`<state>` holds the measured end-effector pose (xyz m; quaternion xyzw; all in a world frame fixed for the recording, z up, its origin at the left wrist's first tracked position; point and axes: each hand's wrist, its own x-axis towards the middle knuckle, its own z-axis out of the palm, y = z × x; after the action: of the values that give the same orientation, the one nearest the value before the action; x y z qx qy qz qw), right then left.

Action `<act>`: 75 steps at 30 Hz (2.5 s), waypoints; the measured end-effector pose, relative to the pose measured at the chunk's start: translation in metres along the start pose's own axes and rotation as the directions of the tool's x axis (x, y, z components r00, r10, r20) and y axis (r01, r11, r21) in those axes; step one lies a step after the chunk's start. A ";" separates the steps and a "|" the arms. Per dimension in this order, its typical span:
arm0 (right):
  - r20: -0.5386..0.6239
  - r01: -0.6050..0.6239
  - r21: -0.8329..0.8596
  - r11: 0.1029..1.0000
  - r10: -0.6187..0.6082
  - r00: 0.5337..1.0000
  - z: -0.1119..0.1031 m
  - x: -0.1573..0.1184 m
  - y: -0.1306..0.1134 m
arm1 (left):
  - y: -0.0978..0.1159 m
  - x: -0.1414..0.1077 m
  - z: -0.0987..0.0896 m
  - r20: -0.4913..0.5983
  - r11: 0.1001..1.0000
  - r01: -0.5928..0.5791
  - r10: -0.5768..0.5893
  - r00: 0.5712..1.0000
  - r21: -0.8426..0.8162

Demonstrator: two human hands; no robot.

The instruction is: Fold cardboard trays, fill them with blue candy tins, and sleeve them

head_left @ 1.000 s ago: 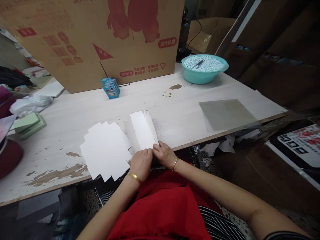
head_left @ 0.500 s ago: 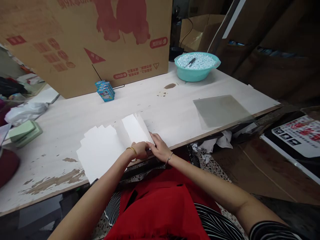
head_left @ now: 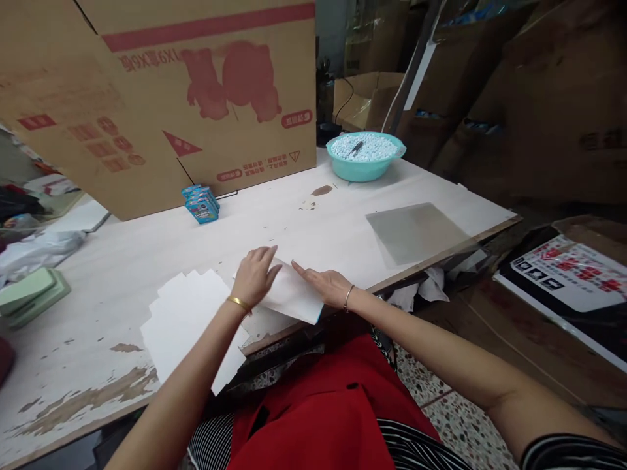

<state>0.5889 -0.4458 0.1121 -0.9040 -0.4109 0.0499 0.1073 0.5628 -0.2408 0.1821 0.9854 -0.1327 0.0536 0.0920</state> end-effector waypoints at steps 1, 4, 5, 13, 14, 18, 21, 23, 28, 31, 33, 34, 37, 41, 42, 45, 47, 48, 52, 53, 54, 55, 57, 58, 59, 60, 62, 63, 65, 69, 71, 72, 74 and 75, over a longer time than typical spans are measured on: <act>-0.001 0.019 -0.046 0.999 -0.019 1.000 -0.001 0.000 0.000 | -0.015 0.009 0.000 0.010 0.999 -0.026 0.026 1.000 0.039; 0.009 0.055 -0.137 0.989 -0.054 0.999 -0.005 0.001 -0.006 | -0.051 0.027 0.001 0.264 0.994 -0.112 0.103 0.959 0.020; 0.017 0.068 -0.152 0.986 -0.066 0.998 -0.006 0.001 -0.007 | -0.058 0.029 0.002 0.343 0.993 -0.120 0.117 0.932 -0.012; 0.074 0.070 0.082 0.994 -0.077 0.994 -0.008 0.000 -0.009 | -0.064 0.032 0.018 0.462 0.927 -0.347 0.248 0.852 0.144; 0.085 0.021 0.132 0.991 -0.032 0.996 -0.008 0.002 -0.009 | -0.062 0.034 0.021 0.457 0.913 -0.354 0.233 0.859 0.200; 0.137 -0.147 0.097 0.984 0.133 0.982 -0.012 0.018 -0.004 | -0.058 0.046 0.032 0.467 0.887 -0.371 0.213 0.858 0.276; 0.155 -0.139 -0.027 0.990 0.141 0.978 -0.012 0.031 -0.002 | -0.061 0.050 0.033 0.497 0.867 -0.411 0.235 0.835 0.280; 0.165 -0.134 -0.056 0.989 0.141 0.976 -0.010 0.040 -0.002 | -0.063 0.050 0.033 0.515 0.850 -0.448 0.262 0.816 0.277; 0.209 -0.097 -0.120 0.988 0.121 0.970 -0.011 0.053 -0.005 | -0.063 0.051 0.041 0.540 0.819 -0.494 0.284 0.792 0.294; 0.227 -0.069 -0.154 0.986 0.103 0.968 -0.015 0.054 -0.005 | -0.060 0.049 0.048 0.531 0.819 -0.479 0.266 0.805 0.316; 0.229 -0.049 -0.173 0.984 0.089 0.969 -0.016 0.053 -0.004 | -0.058 0.047 0.051 0.514 0.826 -0.457 0.248 0.821 0.331; 0.224 -0.038 -0.183 0.982 0.080 0.971 -0.016 0.052 -0.003 | -0.057 0.046 0.051 0.504 0.830 -0.444 0.239 0.830 0.337; 0.202 -0.007 -0.207 0.978 0.049 0.978 -0.015 0.054 0.004 | -0.053 0.043 0.043 0.488 0.848 -0.407 0.212 0.846 0.338; 0.199 0.021 -0.210 0.977 0.022 0.980 -0.012 0.062 0.018 | -0.047 0.028 0.011 0.432 0.900 -0.374 0.254 0.865 0.221; 0.199 0.025 -0.204 0.979 0.016 0.980 -0.012 0.065 0.022 | -0.045 0.020 0.004 0.394 0.919 -0.372 0.297 0.870 0.129; 0.197 0.024 -0.173 0.985 0.010 0.980 -0.012 0.073 0.033 | -0.038 -0.008 -0.007 0.363 0.922 -0.350 0.387 0.848 -0.166; 0.202 0.015 -0.144 0.989 0.014 0.979 -0.017 0.077 0.039 | -0.035 -0.019 -0.002 0.413 0.935 -0.274 0.346 0.842 -0.225; 0.207 0.011 -0.131 0.991 0.017 0.978 -0.021 0.077 0.040 | -0.035 -0.020 0.002 0.431 0.947 -0.217 0.302 0.850 -0.237; -0.054 -0.029 -0.034 0.999 0.028 0.998 -0.036 0.057 0.026 | -0.044 0.003 0.021 0.474 0.921 0.046 0.156 0.866 -0.387; -0.161 -0.011 -0.009 1.000 0.009 0.987 -0.035 0.046 0.019 | -0.047 0.010 0.024 0.489 0.900 0.105 0.129 0.862 -0.422; -0.250 0.024 -0.001 1.000 -0.024 0.968 -0.031 0.035 0.010 | -0.049 0.015 0.026 0.496 0.887 0.145 0.104 0.862 -0.438; -0.302 0.068 -0.013 0.998 -0.068 0.951 -0.024 0.024 0.002 | -0.051 0.018 0.028 0.490 0.886 0.154 0.090 0.867 -0.436; -0.324 0.120 -0.089 0.989 -0.142 0.935 -0.002 0.006 -0.011 | -0.052 0.015 0.032 0.413 0.924 0.049 0.121 0.903 -0.378; -0.340 0.112 -0.128 0.985 -0.149 0.929 0.011 0.000 -0.015 | -0.052 0.010 0.033 0.343 0.946 -0.057 0.171 0.924 -0.318; -0.357 0.092 -0.160 0.983 -0.144 0.923 0.023 -0.004 -0.018 | -0.051 0.002 0.035 0.268 0.956 -0.169 0.232 0.935 -0.238; -0.376 0.064 -0.181 0.981 -0.129 0.918 0.032 -0.006 -0.019 | -0.050 -0.006 0.037 0.203 0.953 -0.265 0.291 0.935 -0.147; -0.395 0.012 -0.190 0.982 -0.088 0.914 0.044 -0.006 -0.020 | -0.047 -0.024 0.042 0.123 0.936 -0.352 0.348 0.930 0.014; -0.385 -0.008 -0.181 0.983 -0.063 0.921 0.045 -0.005 -0.021 | -0.045 -0.032 0.045 0.113 0.936 -0.348 0.340 0.934 0.058; -0.305 -0.041 -0.153 0.987 -0.007 0.952 0.039 -0.003 -0.022 | -0.043 -0.041 0.049 0.137 0.950 -0.306 0.297 0.945 0.052; -0.085 -0.114 -0.095 0.989 0.106 0.991 0.022 0.001 -0.026 | -0.040 -0.040 0.050 0.177 0.976 -0.173 0.194 0.965 -0.130; -0.033 -0.149 -0.054 0.987 0.147 0.989 0.016 0.003 -0.026 | -0.039 -0.035 0.047 0.180 0.975 -0.115 0.149 0.972 -0.191; -0.015 -0.164 -0.035 0.986 0.163 0.986 0.015 0.004 -0.026 | -0.039 -0.032 0.046 0.194 0.972 -0.103 0.145 0.970 -0.210; 0.011 -0.178 -0.005 0.984 0.178 0.984 0.012 0.006 -0.025 | -0.040 -0.026 0.042 0.244 0.968 -0.086 0.145 0.959 -0.237; 0.017 -0.176 0.006 0.984 0.176 0.984 0.011 0.006 -0.025 | -0.041 -0.023 0.040 0.272 0.967 -0.072 0.140 0.952 -0.244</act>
<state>0.5727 -0.4235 0.1069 -0.9360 -0.3300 0.0679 0.1023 0.5553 -0.2042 0.1329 0.9567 -0.2031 -0.1009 0.1826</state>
